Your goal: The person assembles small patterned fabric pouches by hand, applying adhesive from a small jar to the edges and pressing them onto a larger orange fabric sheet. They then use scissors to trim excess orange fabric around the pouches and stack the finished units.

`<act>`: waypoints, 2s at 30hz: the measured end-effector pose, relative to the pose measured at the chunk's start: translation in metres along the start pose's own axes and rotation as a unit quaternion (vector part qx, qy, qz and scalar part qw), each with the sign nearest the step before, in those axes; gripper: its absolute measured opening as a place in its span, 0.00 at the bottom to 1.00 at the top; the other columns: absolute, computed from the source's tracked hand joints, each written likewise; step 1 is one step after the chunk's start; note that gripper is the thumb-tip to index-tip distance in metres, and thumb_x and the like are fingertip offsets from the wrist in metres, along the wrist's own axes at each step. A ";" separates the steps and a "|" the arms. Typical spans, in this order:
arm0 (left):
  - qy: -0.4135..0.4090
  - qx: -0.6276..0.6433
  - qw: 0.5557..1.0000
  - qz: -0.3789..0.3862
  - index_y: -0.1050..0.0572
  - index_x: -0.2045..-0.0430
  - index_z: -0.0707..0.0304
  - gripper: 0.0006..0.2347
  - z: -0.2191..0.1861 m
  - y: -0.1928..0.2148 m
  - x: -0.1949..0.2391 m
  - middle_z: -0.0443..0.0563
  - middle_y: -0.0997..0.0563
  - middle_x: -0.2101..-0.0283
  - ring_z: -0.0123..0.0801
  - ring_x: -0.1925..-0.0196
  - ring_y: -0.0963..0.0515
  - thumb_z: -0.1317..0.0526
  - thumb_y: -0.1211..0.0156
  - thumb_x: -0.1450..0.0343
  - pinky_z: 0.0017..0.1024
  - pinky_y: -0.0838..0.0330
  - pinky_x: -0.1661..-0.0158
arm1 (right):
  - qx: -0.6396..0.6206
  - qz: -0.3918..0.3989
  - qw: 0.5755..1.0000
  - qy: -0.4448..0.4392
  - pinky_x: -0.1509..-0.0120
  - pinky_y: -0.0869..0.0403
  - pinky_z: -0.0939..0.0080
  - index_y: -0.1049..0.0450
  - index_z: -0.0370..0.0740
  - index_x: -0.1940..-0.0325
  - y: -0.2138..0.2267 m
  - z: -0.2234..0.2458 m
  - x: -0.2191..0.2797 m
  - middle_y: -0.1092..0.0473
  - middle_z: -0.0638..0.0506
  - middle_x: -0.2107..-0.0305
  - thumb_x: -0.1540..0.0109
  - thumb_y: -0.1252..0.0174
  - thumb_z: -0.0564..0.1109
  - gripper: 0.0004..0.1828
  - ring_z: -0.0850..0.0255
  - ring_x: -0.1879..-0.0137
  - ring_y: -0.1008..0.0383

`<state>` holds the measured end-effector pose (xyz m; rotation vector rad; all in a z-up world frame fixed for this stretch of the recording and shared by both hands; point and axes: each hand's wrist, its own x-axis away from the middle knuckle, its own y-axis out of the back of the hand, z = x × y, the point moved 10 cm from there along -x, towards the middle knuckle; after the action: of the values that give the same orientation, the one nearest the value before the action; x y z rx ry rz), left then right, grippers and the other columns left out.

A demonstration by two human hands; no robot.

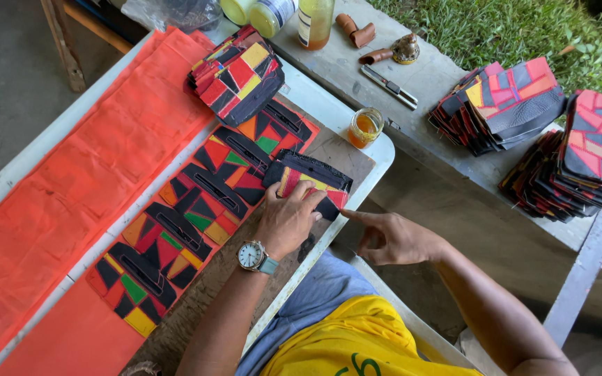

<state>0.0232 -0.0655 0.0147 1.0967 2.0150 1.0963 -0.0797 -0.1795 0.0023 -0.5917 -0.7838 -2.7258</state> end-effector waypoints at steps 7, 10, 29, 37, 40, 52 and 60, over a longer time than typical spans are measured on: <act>0.000 -0.010 1.000 0.019 0.27 0.45 0.55 0.17 0.001 -0.004 -0.002 0.55 0.27 0.40 0.45 0.52 0.18 0.62 0.39 0.30 0.60 0.49 0.37 | 0.177 -0.061 0.981 0.056 0.53 0.21 0.53 0.52 0.49 0.21 -0.008 0.032 0.011 0.17 0.51 0.63 0.50 0.38 0.43 0.54 0.52 0.64 0.17; 0.004 -0.001 1.000 0.017 0.27 0.45 0.55 0.17 0.004 -0.007 -0.003 0.55 0.27 0.40 0.44 0.52 0.17 0.63 0.41 0.29 0.60 0.50 0.37 | 0.282 -0.077 0.953 -0.086 0.55 0.22 0.50 0.48 0.57 0.18 -0.011 0.009 0.009 0.20 0.52 0.64 0.49 0.38 0.43 0.54 0.51 0.63 0.20; 0.024 -0.063 0.998 -0.005 0.21 0.49 0.52 0.20 -0.011 0.012 -0.029 0.61 0.26 0.42 0.43 0.47 0.23 0.57 0.32 0.37 0.64 0.52 0.39 | 0.389 -0.363 0.845 0.055 0.36 0.39 0.46 0.17 0.58 0.55 0.149 0.045 -0.042 0.33 0.49 0.43 0.55 0.27 0.55 0.24 0.47 0.37 0.40; 0.089 -0.058 0.993 0.041 0.26 0.43 0.46 0.21 -0.003 0.002 -0.036 0.57 0.35 0.34 0.42 0.43 0.24 0.52 0.34 0.31 0.63 0.55 0.33 | 0.344 -0.365 0.862 0.076 0.34 0.40 0.41 0.18 0.52 0.50 0.154 0.043 -0.003 0.35 0.48 0.39 0.55 0.28 0.49 0.27 0.44 0.33 0.42; 0.116 -0.022 0.990 0.083 0.27 0.41 0.40 0.23 0.013 0.001 -0.035 0.57 0.39 0.32 0.42 0.36 0.30 0.53 0.33 0.34 0.61 0.53 0.34 | 0.195 -0.289 0.914 0.208 0.30 0.35 0.43 0.21 0.50 0.46 0.143 0.051 0.035 0.33 0.46 0.41 0.51 0.30 0.42 0.27 0.48 0.33 0.35; 0.101 0.012 0.990 0.100 0.29 0.39 0.41 0.27 0.022 -0.005 -0.033 0.58 0.41 0.31 0.45 0.28 0.39 0.52 0.30 0.35 0.65 0.57 0.33 | -0.153 0.015 0.987 -0.051 0.62 0.20 0.61 0.72 0.57 0.19 0.031 -0.029 -0.009 0.20 0.42 0.59 0.46 0.41 0.35 0.62 0.62 0.67 0.25; 0.110 0.009 0.989 0.098 0.30 0.39 0.39 0.27 0.021 -0.004 -0.033 0.57 0.41 0.31 0.44 0.28 0.38 0.52 0.30 0.36 0.64 0.56 0.33 | 0.152 -0.031 0.987 -0.038 0.53 0.21 0.55 0.65 0.53 0.20 0.010 0.000 -0.005 0.18 0.47 0.66 0.48 0.35 0.44 0.61 0.55 0.63 0.18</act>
<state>0.0541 -0.0871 0.0048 1.2513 2.1233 1.3533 -0.0715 -0.1872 0.0047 -0.6114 -1.2280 -2.5747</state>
